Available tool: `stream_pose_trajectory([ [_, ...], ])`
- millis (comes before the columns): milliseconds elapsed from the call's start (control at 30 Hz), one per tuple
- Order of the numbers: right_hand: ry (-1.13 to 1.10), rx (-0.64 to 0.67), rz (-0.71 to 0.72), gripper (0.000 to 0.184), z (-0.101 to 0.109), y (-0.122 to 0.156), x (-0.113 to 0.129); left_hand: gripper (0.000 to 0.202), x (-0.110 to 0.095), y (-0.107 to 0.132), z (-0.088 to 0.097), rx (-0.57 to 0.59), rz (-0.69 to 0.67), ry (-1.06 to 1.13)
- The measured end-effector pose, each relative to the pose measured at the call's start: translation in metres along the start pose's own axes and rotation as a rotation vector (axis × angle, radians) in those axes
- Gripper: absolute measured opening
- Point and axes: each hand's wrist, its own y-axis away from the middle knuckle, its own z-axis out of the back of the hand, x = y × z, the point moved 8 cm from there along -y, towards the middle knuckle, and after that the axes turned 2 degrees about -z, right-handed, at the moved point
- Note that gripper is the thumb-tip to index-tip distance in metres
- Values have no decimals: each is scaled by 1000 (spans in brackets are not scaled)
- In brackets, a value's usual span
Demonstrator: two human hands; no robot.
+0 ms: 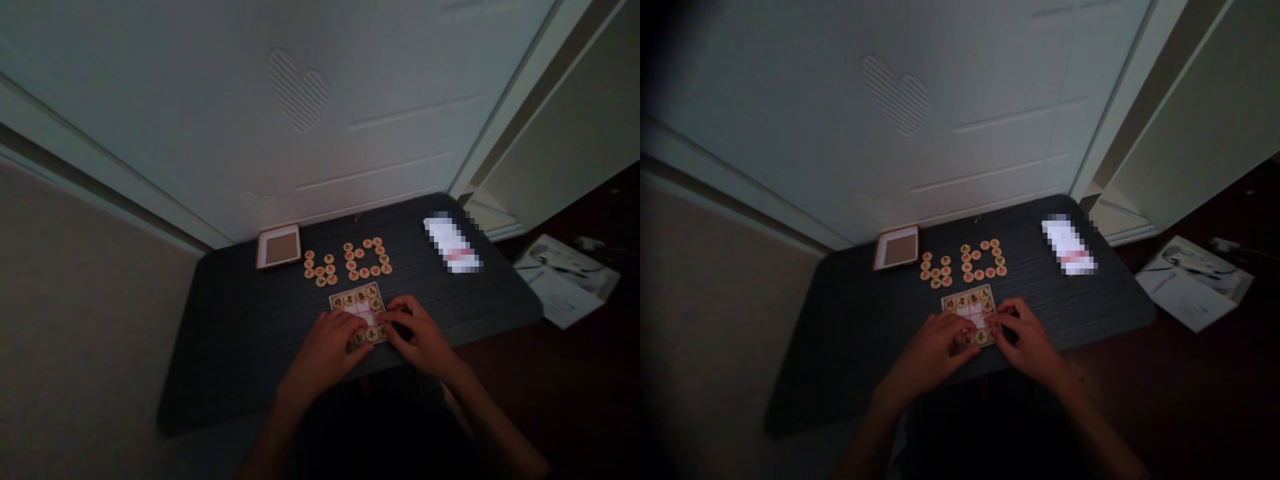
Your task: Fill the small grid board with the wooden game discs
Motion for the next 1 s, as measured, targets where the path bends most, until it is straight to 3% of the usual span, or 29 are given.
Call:
stream_pose_trajectory([
  [133, 10, 57, 5, 19, -7, 1, -3, 19, 4, 10, -3, 13, -6, -23],
  [367, 19, 39, -18, 22, -7, 0, -5, 22, 4, 14, 5, -45, -43, -6],
  [633, 58, 6, -31, 16, -6, -1, -6, 16, 48, 14, 21, -368, -35, 9],
  [1000, 169, -102, -68, 27, -2, -55, -6, 17, 57, 24, 11, -563, -36, -1],
])
